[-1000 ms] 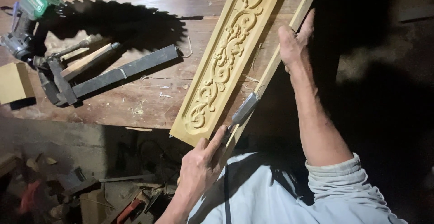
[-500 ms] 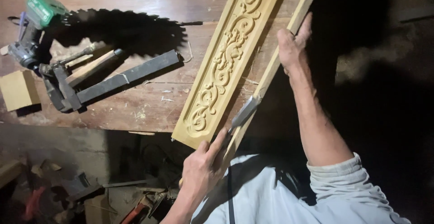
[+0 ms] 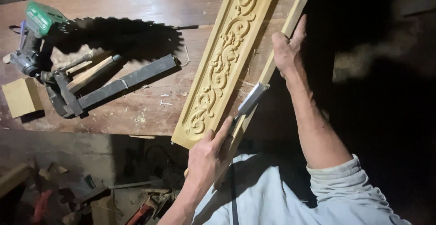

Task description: Using a hand chisel to refine the edge of a wooden board and inspecting carved decorative panels on a workbench.

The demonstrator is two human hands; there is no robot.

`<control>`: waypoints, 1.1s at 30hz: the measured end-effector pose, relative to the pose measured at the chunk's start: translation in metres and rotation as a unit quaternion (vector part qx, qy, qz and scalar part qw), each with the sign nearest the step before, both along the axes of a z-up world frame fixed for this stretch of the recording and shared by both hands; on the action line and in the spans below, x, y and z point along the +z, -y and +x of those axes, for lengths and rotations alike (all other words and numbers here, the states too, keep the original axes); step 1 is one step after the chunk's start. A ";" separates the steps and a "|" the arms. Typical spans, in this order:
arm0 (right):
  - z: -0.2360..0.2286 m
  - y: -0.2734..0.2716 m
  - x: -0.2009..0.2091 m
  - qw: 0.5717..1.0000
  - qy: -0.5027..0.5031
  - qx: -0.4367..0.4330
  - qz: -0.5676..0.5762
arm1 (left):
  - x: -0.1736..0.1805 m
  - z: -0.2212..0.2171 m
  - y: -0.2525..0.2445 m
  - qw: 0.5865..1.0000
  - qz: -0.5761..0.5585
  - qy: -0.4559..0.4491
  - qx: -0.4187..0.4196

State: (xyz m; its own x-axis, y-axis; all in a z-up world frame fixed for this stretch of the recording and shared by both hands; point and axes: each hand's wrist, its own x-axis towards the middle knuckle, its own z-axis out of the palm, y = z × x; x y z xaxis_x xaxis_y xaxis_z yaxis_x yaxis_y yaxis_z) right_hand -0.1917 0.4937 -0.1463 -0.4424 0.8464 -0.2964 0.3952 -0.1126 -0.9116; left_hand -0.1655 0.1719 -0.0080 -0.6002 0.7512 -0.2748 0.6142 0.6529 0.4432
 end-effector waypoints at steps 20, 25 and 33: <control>-0.001 -0.009 -0.051 0.998 -0.009 0.035 0.049 | 0.000 0.004 -0.019 0.999 0.027 -0.042 0.016; 0.001 -0.001 0.012 0.997 0.039 0.040 -0.046 | 0.011 0.008 0.011 1.000 -0.020 -0.014 0.005; -0.001 -0.002 -0.009 0.999 0.018 0.028 -0.009 | 0.011 0.008 0.009 0.999 -0.024 -0.038 0.011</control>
State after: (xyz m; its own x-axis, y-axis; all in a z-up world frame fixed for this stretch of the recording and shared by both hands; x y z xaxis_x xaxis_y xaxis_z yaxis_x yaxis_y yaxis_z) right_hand -0.1931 0.4959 -0.1557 -0.4780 0.8147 -0.3283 0.4348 -0.1053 -0.8943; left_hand -0.1580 0.1624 0.0027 -0.6375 0.7241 -0.2632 0.6298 0.6865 0.3633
